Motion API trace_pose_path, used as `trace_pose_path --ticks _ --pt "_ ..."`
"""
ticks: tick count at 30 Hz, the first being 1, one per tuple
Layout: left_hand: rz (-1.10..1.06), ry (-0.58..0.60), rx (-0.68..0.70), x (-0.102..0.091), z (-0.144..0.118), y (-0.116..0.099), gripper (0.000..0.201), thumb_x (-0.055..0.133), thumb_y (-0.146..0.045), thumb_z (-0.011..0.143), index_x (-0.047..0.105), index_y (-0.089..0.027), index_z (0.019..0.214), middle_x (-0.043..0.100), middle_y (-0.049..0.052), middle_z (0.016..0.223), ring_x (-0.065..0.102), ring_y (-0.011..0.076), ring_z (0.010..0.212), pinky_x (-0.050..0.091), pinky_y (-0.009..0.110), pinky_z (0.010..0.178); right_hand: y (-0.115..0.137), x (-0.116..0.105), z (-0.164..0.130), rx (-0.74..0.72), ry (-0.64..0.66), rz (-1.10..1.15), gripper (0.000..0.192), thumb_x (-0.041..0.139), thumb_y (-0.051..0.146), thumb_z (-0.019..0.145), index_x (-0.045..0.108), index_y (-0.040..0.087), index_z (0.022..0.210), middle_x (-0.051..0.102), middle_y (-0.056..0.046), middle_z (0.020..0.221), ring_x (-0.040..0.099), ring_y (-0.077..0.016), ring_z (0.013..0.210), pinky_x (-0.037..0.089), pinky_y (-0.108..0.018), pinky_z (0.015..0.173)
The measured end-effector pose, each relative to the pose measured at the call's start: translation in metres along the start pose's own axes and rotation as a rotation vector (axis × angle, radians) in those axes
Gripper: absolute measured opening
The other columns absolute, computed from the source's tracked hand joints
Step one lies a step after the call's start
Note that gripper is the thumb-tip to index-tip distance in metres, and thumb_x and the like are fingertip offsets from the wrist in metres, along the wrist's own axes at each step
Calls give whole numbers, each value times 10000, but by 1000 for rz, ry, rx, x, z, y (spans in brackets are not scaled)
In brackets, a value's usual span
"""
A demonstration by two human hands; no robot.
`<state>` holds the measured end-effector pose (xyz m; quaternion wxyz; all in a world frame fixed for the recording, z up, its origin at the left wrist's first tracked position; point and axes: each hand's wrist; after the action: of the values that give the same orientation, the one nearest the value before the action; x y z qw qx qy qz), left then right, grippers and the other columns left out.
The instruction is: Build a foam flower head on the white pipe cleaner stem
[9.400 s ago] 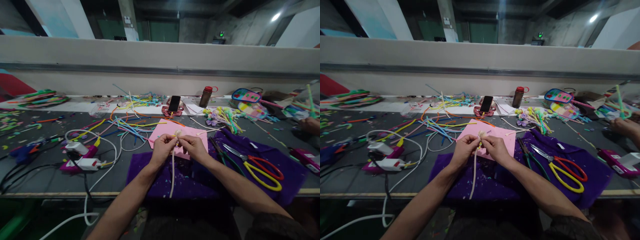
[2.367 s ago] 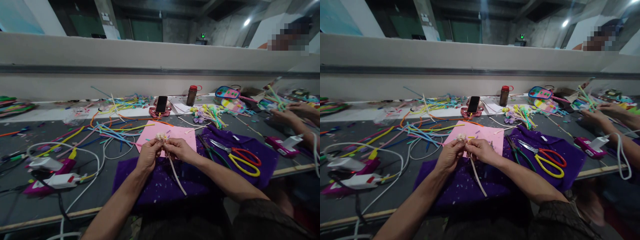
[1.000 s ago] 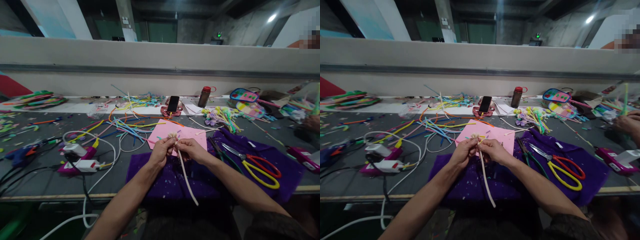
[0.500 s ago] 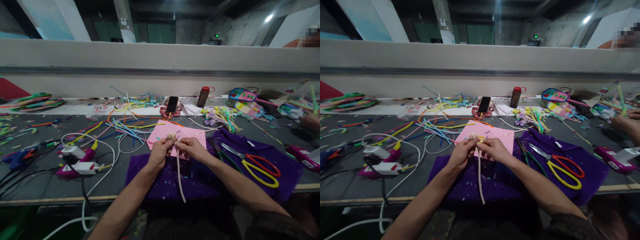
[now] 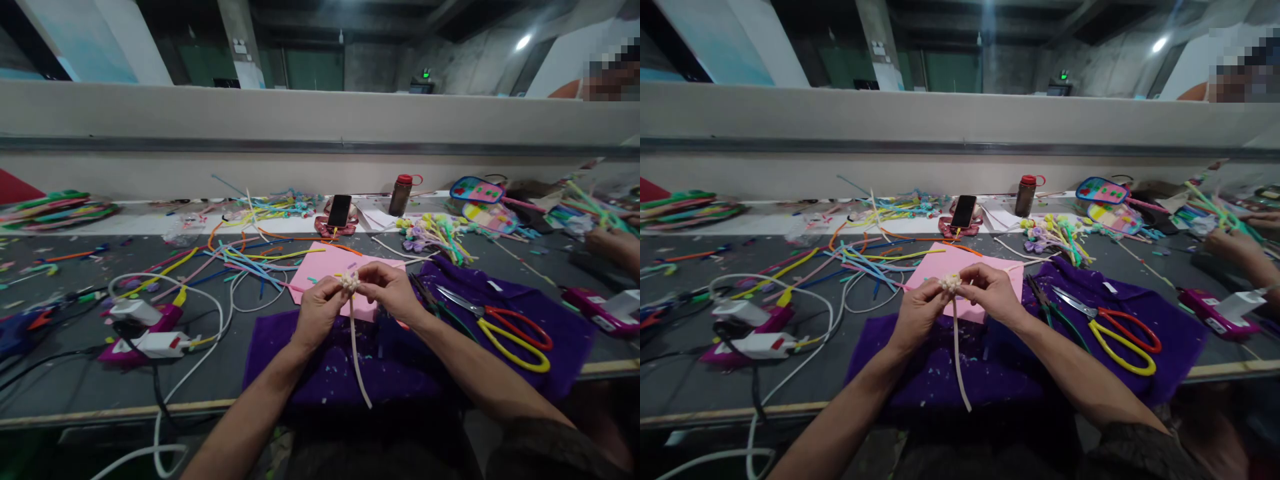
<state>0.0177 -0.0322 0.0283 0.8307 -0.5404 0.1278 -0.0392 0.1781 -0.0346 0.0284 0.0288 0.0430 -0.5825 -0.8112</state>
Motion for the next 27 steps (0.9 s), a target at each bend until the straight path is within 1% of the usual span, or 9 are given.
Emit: trace_pose_path --ticks 3,10,15,16,18,20,23,27 --pt "15 1 5 0 0 0 186 591 -333 756 697 -190 702 521 9 657 451 128 655 338 226 622 0 -1 1 -3 8 8 248 693 355 673 624 167 818 602 4 665 499 -84 500 436 -209 429" --pt "-47 -5 -37 0 1 -1 169 617 -333 732 700 -195 682 531 13 657 461 136 667 337 228 626 0 -2 2 -6 30 9 211 673 349 699 623 169 795 575 15 640 473 -65 451 401 -196 402" --pt "-147 -32 -111 2 0 -3 168 675 -350 666 699 -185 643 541 15 654 467 130 651 330 227 589 2 -2 1 22 37 -11 227 664 366 698 622 171 806 584 12 643 474 -68 444 391 -199 395" --pt "-183 -28 -135 2 0 -3 183 684 -358 654 693 -176 635 531 11 639 455 120 624 320 224 564 3 -2 0 30 33 -10 232 665 360 697 623 172 825 593 9 660 477 -69 448 389 -199 395" --pt "-281 -21 -221 2 0 0 230 694 -382 637 674 -153 626 459 -18 554 373 80 512 265 214 486 5 -1 -2 56 17 -3 244 664 348 699 621 175 865 609 3 696 483 -69 456 387 -199 397" --pt "-396 -50 -308 2 1 3 276 694 -402 635 676 -135 699 391 -46 495 286 53 443 192 210 438 6 0 -3 91 16 -5 237 655 345 706 618 173 865 610 2 697 484 -68 454 382 -197 396" --pt "-499 -81 -375 3 2 7 333 702 -412 622 678 -117 775 400 -50 486 252 38 416 134 214 416 7 5 -6 154 69 -36 216 653 357 704 611 161 784 590 8 637 476 -68 435 371 -195 385" --pt "-534 -65 -383 7 0 12 356 713 -429 602 672 -109 752 438 -37 506 246 28 414 117 217 422 6 13 -9 213 123 -43 234 654 382 698 583 159 710 577 14 589 473 -72 419 359 -194 374"
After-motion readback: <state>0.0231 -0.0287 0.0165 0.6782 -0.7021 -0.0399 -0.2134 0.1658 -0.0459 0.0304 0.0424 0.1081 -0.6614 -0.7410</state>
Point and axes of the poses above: each hand's wrist, its own z-axis towards the middle knuckle, its own x-axis out of the palm, y = z × x
